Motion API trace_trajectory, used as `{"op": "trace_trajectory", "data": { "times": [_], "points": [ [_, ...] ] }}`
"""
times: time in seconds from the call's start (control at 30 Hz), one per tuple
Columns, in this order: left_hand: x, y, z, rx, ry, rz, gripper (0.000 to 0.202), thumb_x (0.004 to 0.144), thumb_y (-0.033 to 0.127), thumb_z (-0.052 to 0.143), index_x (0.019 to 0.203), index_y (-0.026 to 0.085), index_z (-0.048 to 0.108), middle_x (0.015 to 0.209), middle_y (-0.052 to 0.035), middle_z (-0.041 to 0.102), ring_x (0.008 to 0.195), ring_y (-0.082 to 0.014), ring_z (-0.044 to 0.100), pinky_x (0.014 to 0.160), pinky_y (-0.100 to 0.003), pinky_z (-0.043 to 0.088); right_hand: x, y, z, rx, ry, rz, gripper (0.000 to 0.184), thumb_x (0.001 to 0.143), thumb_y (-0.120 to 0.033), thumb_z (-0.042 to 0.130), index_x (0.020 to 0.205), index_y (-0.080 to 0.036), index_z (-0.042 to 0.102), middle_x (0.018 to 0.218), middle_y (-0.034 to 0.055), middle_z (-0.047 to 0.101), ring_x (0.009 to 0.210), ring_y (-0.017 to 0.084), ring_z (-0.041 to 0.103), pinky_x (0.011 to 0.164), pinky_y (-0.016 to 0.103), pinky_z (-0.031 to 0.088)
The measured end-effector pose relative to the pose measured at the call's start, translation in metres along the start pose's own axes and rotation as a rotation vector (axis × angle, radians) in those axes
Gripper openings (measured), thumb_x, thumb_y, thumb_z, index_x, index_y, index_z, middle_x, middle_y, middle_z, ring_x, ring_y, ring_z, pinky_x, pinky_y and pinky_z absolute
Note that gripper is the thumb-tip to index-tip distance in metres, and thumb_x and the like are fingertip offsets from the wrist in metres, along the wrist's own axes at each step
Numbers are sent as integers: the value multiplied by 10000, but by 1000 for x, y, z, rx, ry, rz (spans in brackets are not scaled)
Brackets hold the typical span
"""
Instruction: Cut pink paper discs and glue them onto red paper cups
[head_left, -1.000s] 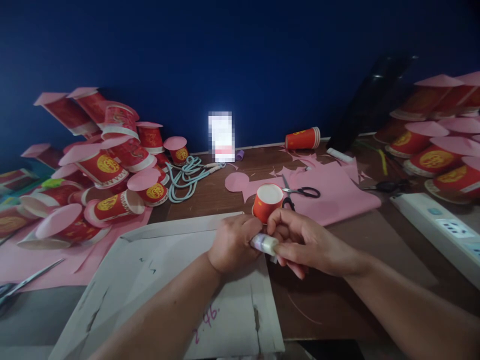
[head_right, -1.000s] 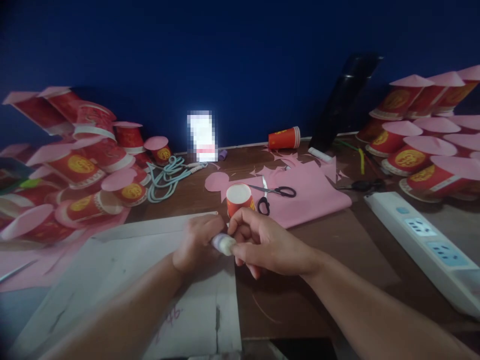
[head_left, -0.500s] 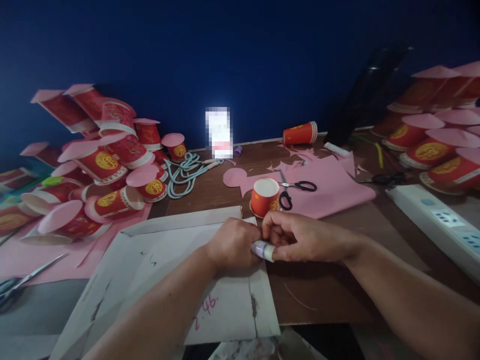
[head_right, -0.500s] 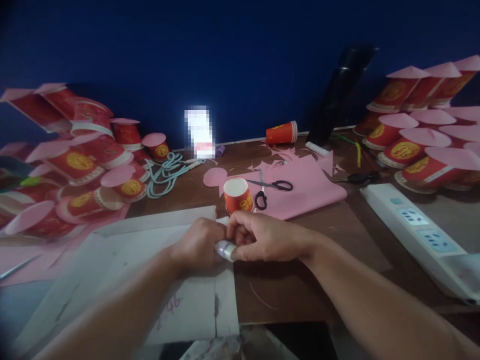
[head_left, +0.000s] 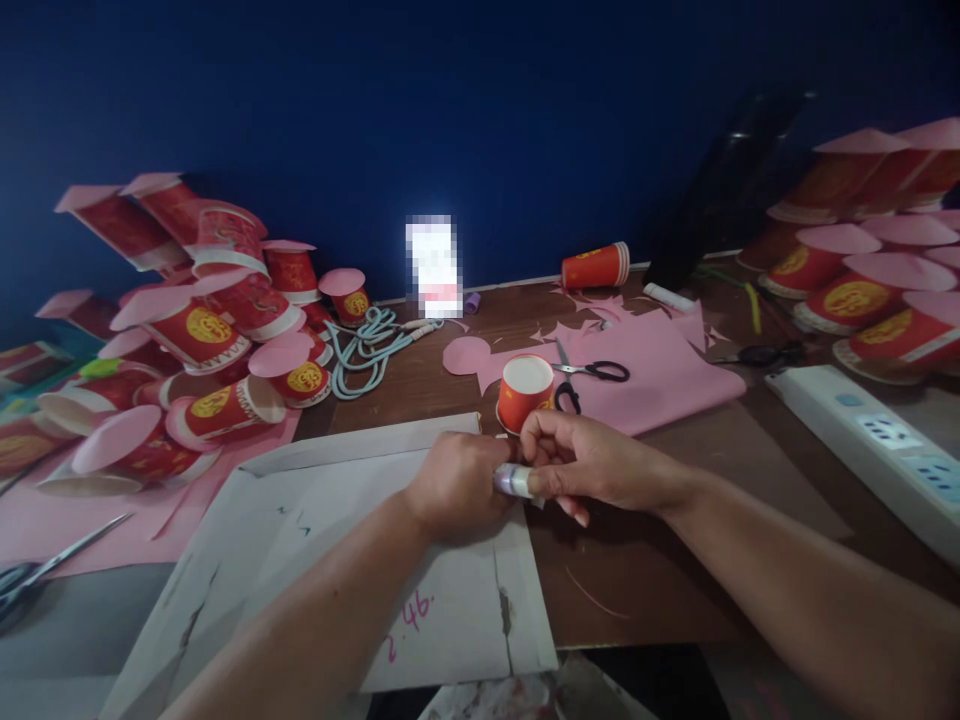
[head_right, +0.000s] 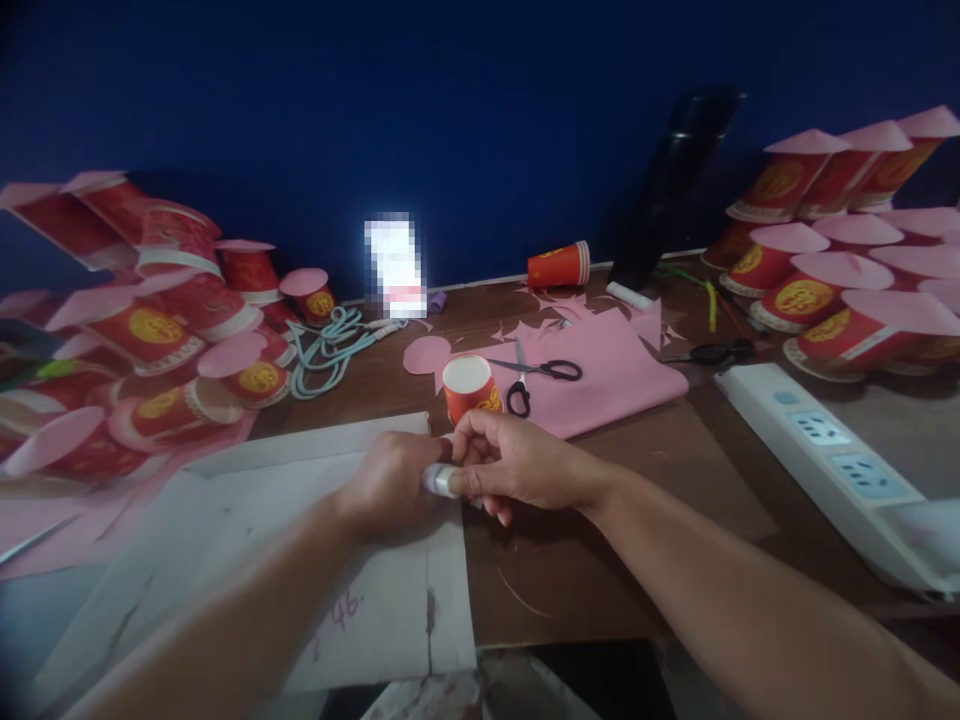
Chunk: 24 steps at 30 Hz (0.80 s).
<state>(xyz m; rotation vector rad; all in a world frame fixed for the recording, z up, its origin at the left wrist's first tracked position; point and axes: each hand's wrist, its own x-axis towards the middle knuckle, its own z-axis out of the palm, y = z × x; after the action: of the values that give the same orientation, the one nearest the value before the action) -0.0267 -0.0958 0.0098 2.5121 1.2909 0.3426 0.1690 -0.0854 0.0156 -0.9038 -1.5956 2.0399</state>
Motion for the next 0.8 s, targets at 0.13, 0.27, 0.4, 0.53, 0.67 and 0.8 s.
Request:
{"op": "trace_trajectory", "data": {
  "times": [0.13, 0.27, 0.4, 0.53, 0.67, 0.8],
  "points": [
    [-1, -2, 6, -43, 109, 5, 96, 716, 232, 590, 636, 190, 557, 575, 5, 601, 483, -112, 511, 498, -252, 304, 2, 0, -1, 44, 0, -13, 340, 774, -376, 719, 847, -189, 444, 597, -79, 566, 408, 54, 519, 378, 148, 411],
    [-1, -1, 8, -123, 145, -12, 45, 689, 190, 606, 655, 190, 576, 621, -2, 636, 516, -118, 537, 506, -246, 327, 1, -2, 0, 74, -17, -33, 331, 782, -363, 714, 843, -187, 441, 612, -68, 595, 408, 59, 539, 382, 146, 398],
    [-1, 2, 7, -236, 125, -54, 59, 705, 179, 594, 649, 190, 580, 652, -6, 655, 531, -114, 553, 499, -233, 347, -1, -5, 2, 86, -19, -69, 320, 797, -344, 705, 833, -188, 428, 644, -65, 596, 426, 54, 547, 386, 136, 383],
    [-2, 1, 8, -287, 202, -67, 117, 728, 185, 580, 617, 190, 542, 608, 5, 614, 520, -99, 519, 492, -226, 342, -4, -9, -2, 30, 114, -130, 299, 836, -403, 648, 816, -194, 434, 609, -67, 550, 431, 52, 492, 390, 156, 381],
    [-1, -5, 14, -332, 481, -107, 148, 702, 180, 622, 615, 189, 503, 580, 27, 557, 514, -85, 473, 512, -221, 366, -4, -11, -14, -227, 548, -358, 247, 879, -425, 581, 836, -199, 492, 577, -56, 518, 459, 73, 473, 418, 188, 380],
    [8, -8, 17, -405, 721, -180, 160, 750, 263, 655, 893, 204, 614, 794, 3, 655, 679, -115, 592, 623, -229, 459, 1, -8, -27, -627, 977, -547, 166, 854, -358, 624, 866, -208, 552, 699, -5, 607, 601, 131, 574, 560, 261, 462]
  ]
}}
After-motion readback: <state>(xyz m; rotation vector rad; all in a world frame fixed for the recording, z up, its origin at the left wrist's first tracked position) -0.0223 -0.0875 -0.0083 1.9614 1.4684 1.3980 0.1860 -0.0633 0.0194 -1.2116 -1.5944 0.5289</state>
